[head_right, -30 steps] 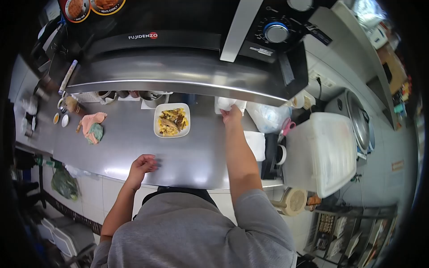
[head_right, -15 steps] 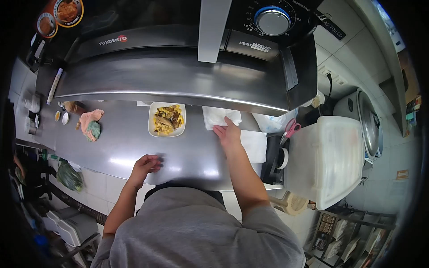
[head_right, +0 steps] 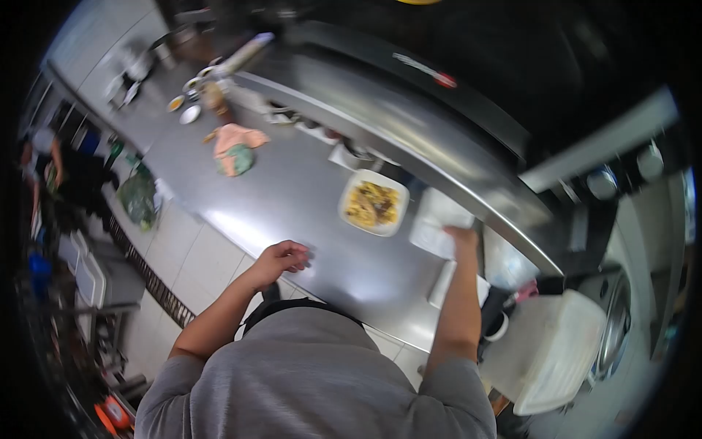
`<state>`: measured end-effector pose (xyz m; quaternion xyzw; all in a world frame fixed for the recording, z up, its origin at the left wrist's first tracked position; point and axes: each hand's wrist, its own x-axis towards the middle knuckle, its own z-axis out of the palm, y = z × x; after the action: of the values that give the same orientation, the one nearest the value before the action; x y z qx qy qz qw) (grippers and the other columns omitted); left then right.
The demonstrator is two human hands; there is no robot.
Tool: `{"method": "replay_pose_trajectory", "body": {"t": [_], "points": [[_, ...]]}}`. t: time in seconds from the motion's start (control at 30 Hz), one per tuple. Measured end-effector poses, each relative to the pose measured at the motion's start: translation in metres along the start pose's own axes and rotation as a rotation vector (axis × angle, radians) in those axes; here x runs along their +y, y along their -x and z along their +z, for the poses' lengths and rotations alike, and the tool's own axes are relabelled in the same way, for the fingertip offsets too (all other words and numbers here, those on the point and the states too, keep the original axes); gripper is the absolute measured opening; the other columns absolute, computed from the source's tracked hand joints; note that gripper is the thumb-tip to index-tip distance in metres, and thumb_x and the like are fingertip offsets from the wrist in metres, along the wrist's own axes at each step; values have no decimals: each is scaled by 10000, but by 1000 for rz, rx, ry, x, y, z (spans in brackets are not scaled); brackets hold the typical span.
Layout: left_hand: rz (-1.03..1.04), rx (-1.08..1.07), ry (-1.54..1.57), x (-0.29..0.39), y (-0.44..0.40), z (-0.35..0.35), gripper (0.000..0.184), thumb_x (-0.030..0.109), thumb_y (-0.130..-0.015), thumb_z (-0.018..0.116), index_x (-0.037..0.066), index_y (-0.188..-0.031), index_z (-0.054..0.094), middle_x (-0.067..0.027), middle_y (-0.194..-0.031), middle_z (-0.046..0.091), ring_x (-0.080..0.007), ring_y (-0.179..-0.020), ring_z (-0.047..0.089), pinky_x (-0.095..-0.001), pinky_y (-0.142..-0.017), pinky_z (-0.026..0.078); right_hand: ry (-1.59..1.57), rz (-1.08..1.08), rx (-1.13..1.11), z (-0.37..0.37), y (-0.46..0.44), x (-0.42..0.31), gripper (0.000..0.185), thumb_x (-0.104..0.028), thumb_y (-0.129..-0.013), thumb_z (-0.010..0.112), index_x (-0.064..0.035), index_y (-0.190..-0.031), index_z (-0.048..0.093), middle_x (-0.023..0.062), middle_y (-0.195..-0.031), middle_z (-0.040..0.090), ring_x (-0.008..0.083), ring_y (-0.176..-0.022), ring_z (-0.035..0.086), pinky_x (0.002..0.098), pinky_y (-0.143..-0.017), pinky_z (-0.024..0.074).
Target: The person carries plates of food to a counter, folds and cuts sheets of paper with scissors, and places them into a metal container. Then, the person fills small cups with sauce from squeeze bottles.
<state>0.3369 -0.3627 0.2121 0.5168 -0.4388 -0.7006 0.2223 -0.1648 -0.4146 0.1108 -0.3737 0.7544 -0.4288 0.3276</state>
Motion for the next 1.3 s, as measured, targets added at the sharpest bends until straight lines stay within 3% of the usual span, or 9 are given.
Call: {"method": "replay_pose_trajectory", "body": {"t": [0.07, 0.13, 0.43, 0.63, 0.8, 1.03, 1.17, 1.23, 1.3], "points": [[44, 25, 65, -10, 13, -29, 291, 182, -881, 600, 67, -1148, 576, -35, -974, 638, -138, -863, 609, -278, -777, 476, 252, -109, 70, -18, 9, -10, 218, -141, -620, 761, 36, -730, 696, 98, -718, 662, 195, -697, 614, 340, -640, 473], [94, 24, 90, -21, 33, -64, 354, 184, -878, 594, 73, -1209, 536, -43, -1056, 599, -141, -952, 584, -285, -824, 461, -2, -151, 133, -3, 68, -101, 432, -51, -628, 711, 76, -1028, 610, 142, -938, 667, 253, -874, 624, 335, -764, 499], [175, -184, 1040, -35, 126, -199, 1044, 833, -774, 243, 44, -1455, 191, -123, -1404, 410, -243, -1292, 394, -436, -1078, 288, -371, -41, -961, 316, 323, -354, 501, 28, -664, 722, 79, -1135, 558, 137, -1066, 635, 208, -889, 636, 330, -813, 505], [441, 554, 927, -45, 282, -307, 817, 702, -879, 295, 100, -1431, 258, -100, -1369, 446, -221, -1226, 475, -383, -1009, 393, -176, 57, -1480, 497, 408, -374, 482, 17, -739, 641, 31, -1206, 522, 103, -1108, 615, 201, -993, 606, 330, -865, 491], [626, 893, 898, -80, 306, -360, 741, 127, -875, 568, 115, -1452, 103, -114, -1418, 315, -225, -1300, 355, -372, -1044, 360, 81, -86, -1808, 611, 466, -407, 598, -4, -722, 679, 2, -1277, 457, 100, -1176, 578, 188, -1066, 562, 317, -907, 460], [558, 998, 1241, -104, 300, -485, 800, 510, -878, 512, 119, -1454, 119, -139, -1436, 297, -279, -1295, 359, -389, -1056, 313, 216, -151, -1861, 771, 487, -451, 503, -44, -703, 710, 31, -1172, 544, 117, -1027, 639, 182, -908, 617, 303, -820, 489], [247, 1547, 994, -144, 272, -580, 941, 484, -799, 651, 49, -1458, 138, -207, -1414, 330, -350, -1288, 348, -446, -1057, 296, 1093, -1249, -1465, 930, 469, -439, 320, -105, -762, 579, 0, -1061, 618, 164, -1028, 664, 314, -886, 654, 403, -781, 509], [266, 1720, 447, -154, 267, -620, 1031, 359, -731, 773, 49, -1463, 116, -236, -1413, 327, -361, -1301, 336, -447, -1067, 286, 1110, -1344, -1301, 982, 481, -441, 293, -131, -755, 543, -48, -1017, 645, 170, -1030, 656, 351, -930, 629, 437, -797, 499], [174, 1720, 82, -142, 282, -661, 1201, 302, -606, 862, -27, -1450, 74, -282, -1419, 301, -373, -1333, 303, -439, -1082, 269, 1000, -1497, -1585, 1026, 512, -461, 352, -171, -684, 630, -40, -1011, 624, 203, -966, 650, 363, -939, 612, 410, -822, 487]]}}
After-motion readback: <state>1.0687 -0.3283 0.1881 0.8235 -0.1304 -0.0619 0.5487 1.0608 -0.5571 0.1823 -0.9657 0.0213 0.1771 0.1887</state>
